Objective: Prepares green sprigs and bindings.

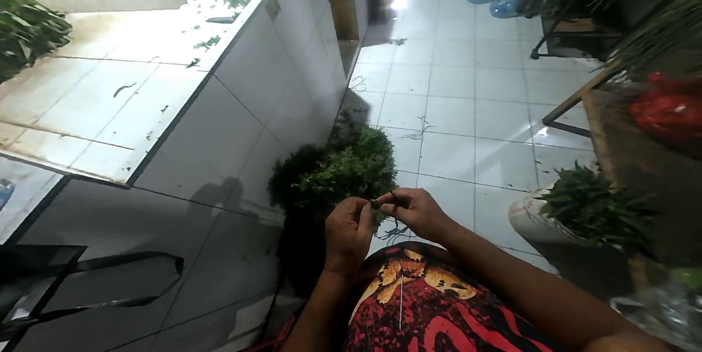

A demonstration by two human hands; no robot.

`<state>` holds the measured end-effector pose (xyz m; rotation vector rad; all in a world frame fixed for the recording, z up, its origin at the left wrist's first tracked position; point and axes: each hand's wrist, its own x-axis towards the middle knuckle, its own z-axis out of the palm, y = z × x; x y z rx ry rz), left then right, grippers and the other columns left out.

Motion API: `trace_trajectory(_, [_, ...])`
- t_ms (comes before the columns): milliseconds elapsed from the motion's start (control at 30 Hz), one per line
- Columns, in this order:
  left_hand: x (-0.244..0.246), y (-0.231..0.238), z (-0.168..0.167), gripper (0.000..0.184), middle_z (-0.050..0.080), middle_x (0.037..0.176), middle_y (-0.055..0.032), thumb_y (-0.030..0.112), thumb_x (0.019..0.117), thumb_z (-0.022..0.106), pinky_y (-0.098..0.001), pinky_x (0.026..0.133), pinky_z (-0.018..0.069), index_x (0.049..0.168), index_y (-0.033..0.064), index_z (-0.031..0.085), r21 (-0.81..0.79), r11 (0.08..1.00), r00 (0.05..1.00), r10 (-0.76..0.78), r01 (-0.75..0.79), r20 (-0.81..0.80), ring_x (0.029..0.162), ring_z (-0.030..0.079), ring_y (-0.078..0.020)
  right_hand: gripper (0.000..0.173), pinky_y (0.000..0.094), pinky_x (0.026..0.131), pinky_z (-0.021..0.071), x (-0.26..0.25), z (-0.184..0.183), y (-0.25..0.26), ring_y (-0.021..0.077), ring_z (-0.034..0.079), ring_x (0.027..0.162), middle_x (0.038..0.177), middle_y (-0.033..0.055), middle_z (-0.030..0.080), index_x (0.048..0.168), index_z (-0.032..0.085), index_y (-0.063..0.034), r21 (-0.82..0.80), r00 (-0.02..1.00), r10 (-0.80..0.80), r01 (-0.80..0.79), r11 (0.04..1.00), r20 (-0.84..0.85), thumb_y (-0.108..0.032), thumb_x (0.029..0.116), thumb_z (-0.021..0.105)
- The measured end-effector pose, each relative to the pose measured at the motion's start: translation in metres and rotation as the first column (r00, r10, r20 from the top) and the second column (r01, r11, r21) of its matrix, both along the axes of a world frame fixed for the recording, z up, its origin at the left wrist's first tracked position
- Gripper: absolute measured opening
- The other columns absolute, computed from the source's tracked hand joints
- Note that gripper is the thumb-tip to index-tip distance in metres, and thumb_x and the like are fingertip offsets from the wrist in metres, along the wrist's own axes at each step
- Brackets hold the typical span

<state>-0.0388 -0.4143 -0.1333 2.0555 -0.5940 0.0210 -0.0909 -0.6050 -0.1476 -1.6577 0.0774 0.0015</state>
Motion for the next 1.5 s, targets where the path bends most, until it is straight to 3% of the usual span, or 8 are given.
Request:
trace_trajectory(367, [0.004,0.002,-0.002,0.016,0.068,0.082,0.0045,0.019,0.0967,0.06,-0.0212,0.064,0.0556,0.094,0.0118,0.073,0.111,0.992,0.998,0.05,-0.055,0.05,0.069,0.062,-0.0016,0.023,0.0251,0.074,0.0555,-0.002,-0.006,-0.011,0.0034,0.065,0.079,0.09,-0.0042,0.071,0.107,0.074,-0.0158,-0.325,0.999,0.008,0.004,0.946,0.035,-0.028,0.1033,0.055])
trace_trajectory(533, [0.01,0.0,-0.001,0.037,0.073,0.109,-0.0014,0.03,0.1019,0.06,-0.0293,0.082,0.0619,0.131,0.0075,0.064,0.059,0.987,0.975,-0.14,0.152,-0.172,0.09,0.07,-0.0076,0.025,0.0292,0.077,0.0557,0.001,-0.003,-0.012,0.0078,0.064,0.081,0.096,-0.0019,0.069,0.108,0.074,-0.0177,-0.546,0.992,0.091,-0.03,0.837,0.086,-0.033,0.1037,0.054])
trace_trajectory(633, [0.009,-0.004,-0.005,0.026,0.074,0.104,0.0035,0.031,0.1033,0.059,-0.0241,0.087,0.0587,0.115,0.0142,0.076,0.146,0.967,0.974,-0.193,0.21,-0.121,0.094,0.069,-0.0024,0.022,0.0312,0.077,0.0577,0.003,0.0,-0.013,0.0103,0.066,0.083,0.097,0.0001,0.069,0.108,0.074,-0.0154,-0.617,0.985,0.125,-0.023,0.786,0.122,-0.03,0.1018,0.058])
trace_trajectory(833, [0.004,-0.003,-0.003,0.025,0.068,0.086,0.0034,0.029,0.1004,0.056,-0.0271,0.073,0.0574,0.091,0.014,0.074,0.317,0.923,0.972,-0.233,0.218,0.008,0.078,0.065,-0.0052,0.019,0.0336,0.078,0.0592,0.004,-0.008,-0.024,0.0104,0.067,0.085,0.097,-0.0009,0.069,0.105,0.074,-0.0159,-0.662,0.966,0.141,0.038,0.748,0.215,-0.03,0.102,0.061])
trace_trajectory(1067, [-0.005,-0.008,0.0,0.02,0.062,0.077,0.0009,0.021,0.0955,0.059,-0.0289,0.061,0.054,0.08,0.0124,0.067,0.241,0.949,0.946,-0.253,0.202,0.203,0.067,0.06,-0.0092,0.012,0.0312,0.074,0.0591,0.005,-0.015,-0.04,0.0063,0.065,0.082,0.096,-0.0045,0.069,0.101,0.075,-0.0172,-0.535,0.965,0.035,0.114,0.837,0.261,-0.026,0.0983,0.067])
trace_trajectory(1200, [0.004,-0.002,0.001,0.021,0.069,0.092,-0.0011,0.024,0.1004,0.059,-0.0276,0.07,0.0589,0.102,0.0081,0.073,0.018,0.969,0.963,-0.246,0.245,0.114,0.076,0.065,-0.0074,0.015,0.0332,0.07,0.0578,0.015,0.023,-0.053,0.0091,0.064,0.075,0.087,-0.001,0.068,0.102,0.072,-0.0122,-0.444,0.978,0.092,0.0,0.896,0.186,-0.022,0.1011,0.061])
trace_trajectory(1333, [0.016,-0.021,-0.001,0.044,0.07,0.115,-0.0042,0.032,0.0975,0.07,-0.0317,0.08,0.0624,0.133,0.0065,0.064,-0.066,0.948,0.95,-0.312,0.312,0.022,0.089,0.069,-0.0098,0.015,0.0263,0.056,0.0512,0.019,0.059,-0.055,0.0114,0.058,0.064,0.079,0.0034,0.064,0.105,0.07,-0.0074,-0.116,0.974,0.057,-0.032,0.993,0.218,-0.019,0.1017,0.061])
trace_trajectory(1500, [0.014,-0.045,0.003,0.022,0.073,0.101,-0.0017,0.018,0.0984,0.066,-0.0275,0.075,0.0622,0.115,0.0056,0.073,-0.196,0.917,0.937,-0.35,0.347,0.023,0.082,0.069,-0.0071,0.013,0.0217,0.052,0.0445,0.019,0.062,-0.038,0.0086,0.053,0.06,0.083,0.0055,0.065,0.106,0.068,-0.0081,0.209,0.991,-0.054,0.028,0.977,0.122,-0.019,0.1009,0.065])
